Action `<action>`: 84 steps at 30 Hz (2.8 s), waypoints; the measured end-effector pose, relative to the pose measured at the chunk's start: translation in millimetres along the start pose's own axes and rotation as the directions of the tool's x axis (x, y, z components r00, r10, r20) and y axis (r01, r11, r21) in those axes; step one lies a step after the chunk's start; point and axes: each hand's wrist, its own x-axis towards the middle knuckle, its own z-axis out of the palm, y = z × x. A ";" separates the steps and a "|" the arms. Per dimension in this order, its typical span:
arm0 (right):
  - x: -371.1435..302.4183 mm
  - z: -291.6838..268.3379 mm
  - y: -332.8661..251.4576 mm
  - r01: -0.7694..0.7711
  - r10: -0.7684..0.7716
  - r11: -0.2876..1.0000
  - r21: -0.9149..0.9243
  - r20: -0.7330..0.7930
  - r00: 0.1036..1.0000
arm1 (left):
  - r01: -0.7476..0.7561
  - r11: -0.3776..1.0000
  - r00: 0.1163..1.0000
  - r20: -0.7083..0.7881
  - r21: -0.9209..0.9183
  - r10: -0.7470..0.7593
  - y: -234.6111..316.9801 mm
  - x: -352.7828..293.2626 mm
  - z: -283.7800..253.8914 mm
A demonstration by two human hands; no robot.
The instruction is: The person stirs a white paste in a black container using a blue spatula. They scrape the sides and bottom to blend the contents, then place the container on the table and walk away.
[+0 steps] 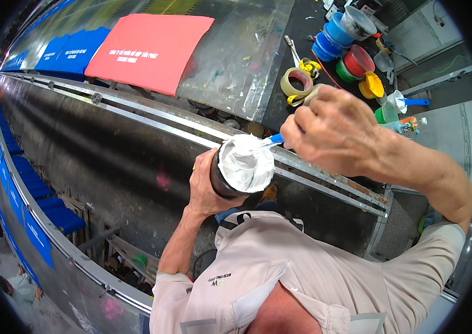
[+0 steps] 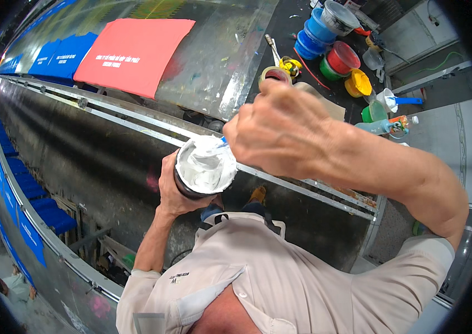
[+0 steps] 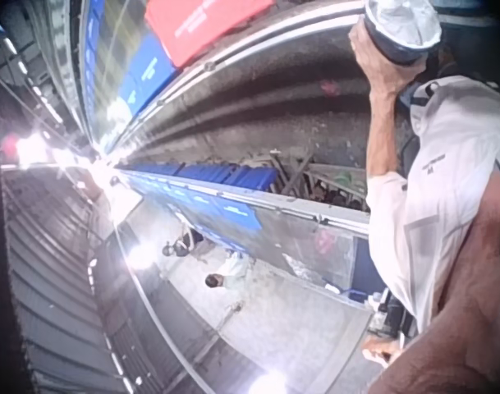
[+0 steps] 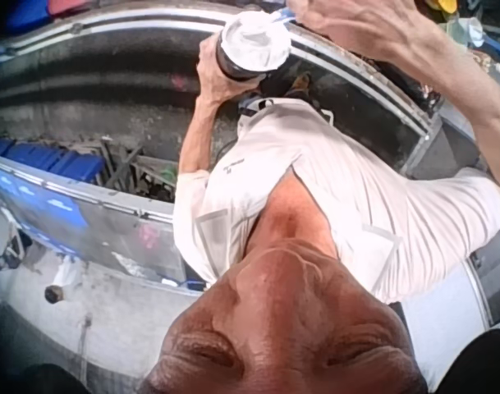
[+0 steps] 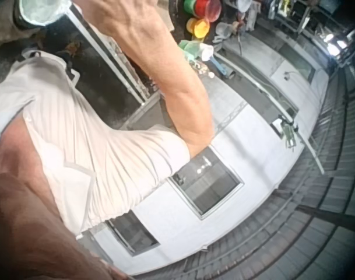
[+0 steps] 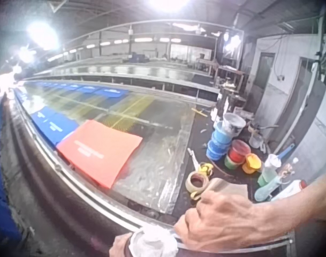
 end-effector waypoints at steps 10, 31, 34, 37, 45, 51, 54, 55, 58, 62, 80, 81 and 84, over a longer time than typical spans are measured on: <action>-4.2 14.5 -23.0 -0.049 -0.073 0.915 0.400 0.285 0.956 | -0.065 0.998 0.998 0.003 0.021 0.065 1.6 2.4 10.0; -10.8 3.7 -17.9 0.121 -0.130 0.990 0.073 0.140 0.982 | -0.040 0.994 0.998 0.049 -0.102 0.046 12.7 16.3 5.0; -14.8 10.3 -15.2 -0.056 -0.048 0.932 0.359 0.274 0.960 | -0.065 0.995 0.997 0.034 -0.070 0.067 9.0 15.4 9.0; -8.4 6.1 -15.8 -0.224 0.011 0.859 0.460 0.420 0.907 | -0.067 0.997 0.997 0.030 -0.041 0.068 3.3 8.7 10.5; -9.3 -21.4 20.5 -0.533 0.290 0.706 0.466 0.497 0.818 | -0.119 0.991 0.992 -0.046 0.060 0.121 -2.8 2.7 7.8; 18.4 -45.2 21.4 -0.496 0.264 0.811 0.311 0.562 0.784 | -0.148 0.977 0.979 -0.117 0.152 0.167 5.5 8.2 22.6; 33.8 -33.2 17.0 -0.452 0.217 0.826 0.336 0.551 0.806 | -0.180 0.975 0.974 -0.116 0.133 0.196 11.1 14.2 28.0; 39.5 -30.7 16.9 -0.426 0.196 0.832 0.355 0.530 0.825 | -0.164 0.978 0.975 -0.128 0.132 0.181 13.3 13.7 28.7; 47.4 -33.5 13.2 -0.322 0.164 0.865 0.386 0.388 0.907 | -0.124 0.991 0.984 -0.123 0.039 0.128 10.6 10.5 26.2; 58.3 -51.2 -0.6 -0.041 -0.086 0.927 0.373 0.315 0.945 | -0.089 0.994 0.994 -0.063 -0.056 0.085 8.4 6.2 21.9; 21.1 6.6 27.9 0.221 -0.382 0.922 -0.318 -0.642 0.665 | 0.277 0.896 0.901 0.418 -0.348 -0.116 -4.0 24.4 -9.5; 23.1 8.5 28.6 0.241 -0.405 0.910 -0.338 -0.590 0.699 | 0.277 0.868 0.904 0.418 -0.412 -0.090 -1.9 28.0 -8.1; 24.6 10.1 30.8 0.209 -0.369 0.904 -0.374 -0.434 0.822 | 0.246 0.915 0.900 0.427 -0.320 -0.093 0.8 30.8 -10.7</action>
